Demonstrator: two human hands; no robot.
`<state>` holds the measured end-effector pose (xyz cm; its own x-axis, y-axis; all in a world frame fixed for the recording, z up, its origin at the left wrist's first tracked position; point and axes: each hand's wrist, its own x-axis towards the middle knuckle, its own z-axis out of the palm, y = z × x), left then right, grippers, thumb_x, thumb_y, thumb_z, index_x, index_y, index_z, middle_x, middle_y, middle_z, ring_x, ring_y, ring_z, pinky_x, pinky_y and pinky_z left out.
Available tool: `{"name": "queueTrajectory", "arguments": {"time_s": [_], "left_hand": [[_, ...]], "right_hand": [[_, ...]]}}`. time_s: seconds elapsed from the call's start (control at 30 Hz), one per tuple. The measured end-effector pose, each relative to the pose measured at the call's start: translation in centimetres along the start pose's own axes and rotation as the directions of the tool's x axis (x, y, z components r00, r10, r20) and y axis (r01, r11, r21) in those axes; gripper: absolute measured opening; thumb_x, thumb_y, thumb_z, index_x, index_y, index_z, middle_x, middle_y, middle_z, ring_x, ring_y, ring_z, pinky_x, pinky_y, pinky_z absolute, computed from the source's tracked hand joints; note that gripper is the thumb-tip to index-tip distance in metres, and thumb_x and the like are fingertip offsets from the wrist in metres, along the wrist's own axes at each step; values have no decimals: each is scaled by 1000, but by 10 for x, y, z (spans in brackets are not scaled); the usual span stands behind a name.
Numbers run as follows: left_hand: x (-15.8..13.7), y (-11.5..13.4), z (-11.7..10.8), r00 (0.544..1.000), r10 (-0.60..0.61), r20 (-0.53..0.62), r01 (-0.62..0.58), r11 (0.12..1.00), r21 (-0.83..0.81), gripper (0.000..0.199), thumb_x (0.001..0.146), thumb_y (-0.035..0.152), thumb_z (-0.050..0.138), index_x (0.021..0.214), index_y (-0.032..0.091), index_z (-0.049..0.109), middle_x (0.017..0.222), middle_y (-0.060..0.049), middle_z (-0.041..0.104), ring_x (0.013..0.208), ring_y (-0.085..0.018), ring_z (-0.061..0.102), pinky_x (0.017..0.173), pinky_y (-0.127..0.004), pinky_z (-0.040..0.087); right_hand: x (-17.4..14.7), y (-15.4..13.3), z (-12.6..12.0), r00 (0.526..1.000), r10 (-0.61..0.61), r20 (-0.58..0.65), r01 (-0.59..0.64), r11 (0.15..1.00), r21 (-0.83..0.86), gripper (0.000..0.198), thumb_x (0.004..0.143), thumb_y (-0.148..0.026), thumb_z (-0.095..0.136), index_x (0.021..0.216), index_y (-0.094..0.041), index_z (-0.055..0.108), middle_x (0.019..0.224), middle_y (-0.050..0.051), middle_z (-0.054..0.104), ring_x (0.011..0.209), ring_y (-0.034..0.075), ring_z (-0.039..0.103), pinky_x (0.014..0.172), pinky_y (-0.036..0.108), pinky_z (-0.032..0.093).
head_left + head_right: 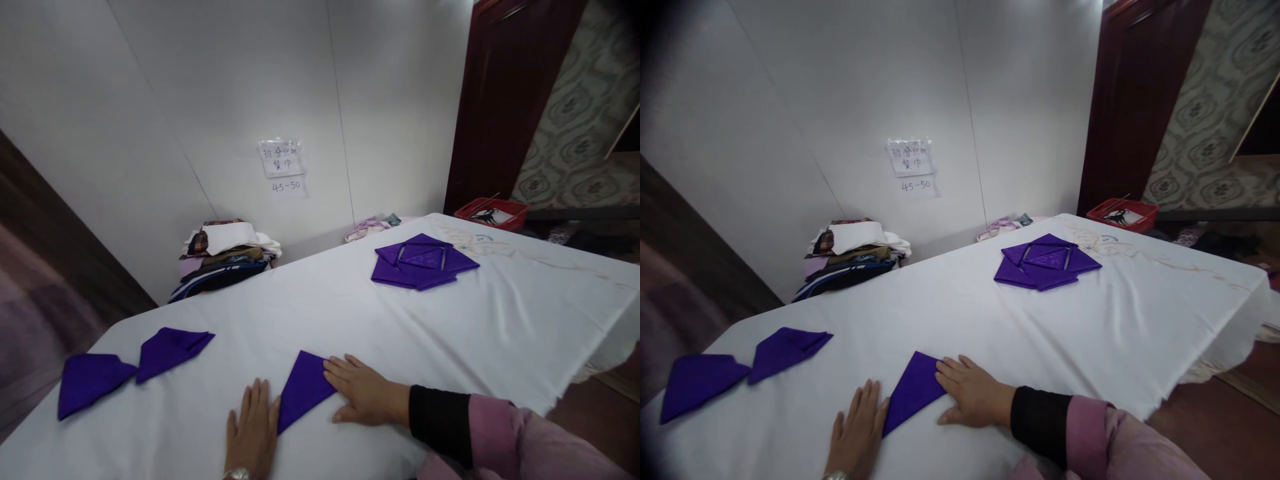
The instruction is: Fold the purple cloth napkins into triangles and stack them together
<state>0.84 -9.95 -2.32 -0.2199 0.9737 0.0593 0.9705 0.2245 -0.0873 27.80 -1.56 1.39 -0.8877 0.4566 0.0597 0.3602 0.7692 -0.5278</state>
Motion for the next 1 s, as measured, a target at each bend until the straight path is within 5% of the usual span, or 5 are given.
{"name": "queueTrajectory", "arguments": {"time_s": [0.3,0.47,0.63,0.73,1.0], "left_hand": [[-13,-32,-6,999,32,28,-32,999,21,52,83,12,30,127,30,51,142,1,38,134,-20,28,108,-47,19],[22,-4,-26,1000,-7,14,9,983,-181,51,89,38,24,121,15,57,122,-6,60,115,-19,53,99,-31,39],[38,59,-42,993,72,-99,-88,982,-165,58,88,43,29,134,10,41,141,-12,40,128,-25,38,103,-43,33],[38,82,-39,989,141,-35,-144,983,-113,58,89,41,30,140,14,31,149,-10,25,136,-26,23,106,-50,23],[21,34,-20,990,105,89,-108,994,27,49,91,24,24,140,20,32,150,-7,20,138,-25,15,107,-50,21]], "right_hand": [[-1,-3,-1,1000,7,-23,-7,1000,-4,85,82,-68,36,145,-13,18,150,15,16,138,24,7,111,46,5],[-4,-10,-5,998,-3,-66,2,1000,-3,81,85,-64,36,145,-13,19,149,15,19,138,23,10,111,44,5],[-4,-12,-6,996,-14,-85,13,1000,-21,79,86,-62,36,144,-11,20,149,16,21,138,24,11,111,44,6],[-4,-12,-7,995,-24,-98,21,999,-35,79,85,-62,38,144,-11,21,148,17,21,138,25,13,110,44,7],[-4,-10,-7,996,-30,-89,26,999,-42,75,88,-58,37,144,-10,21,149,15,22,138,22,11,111,42,5]]}}
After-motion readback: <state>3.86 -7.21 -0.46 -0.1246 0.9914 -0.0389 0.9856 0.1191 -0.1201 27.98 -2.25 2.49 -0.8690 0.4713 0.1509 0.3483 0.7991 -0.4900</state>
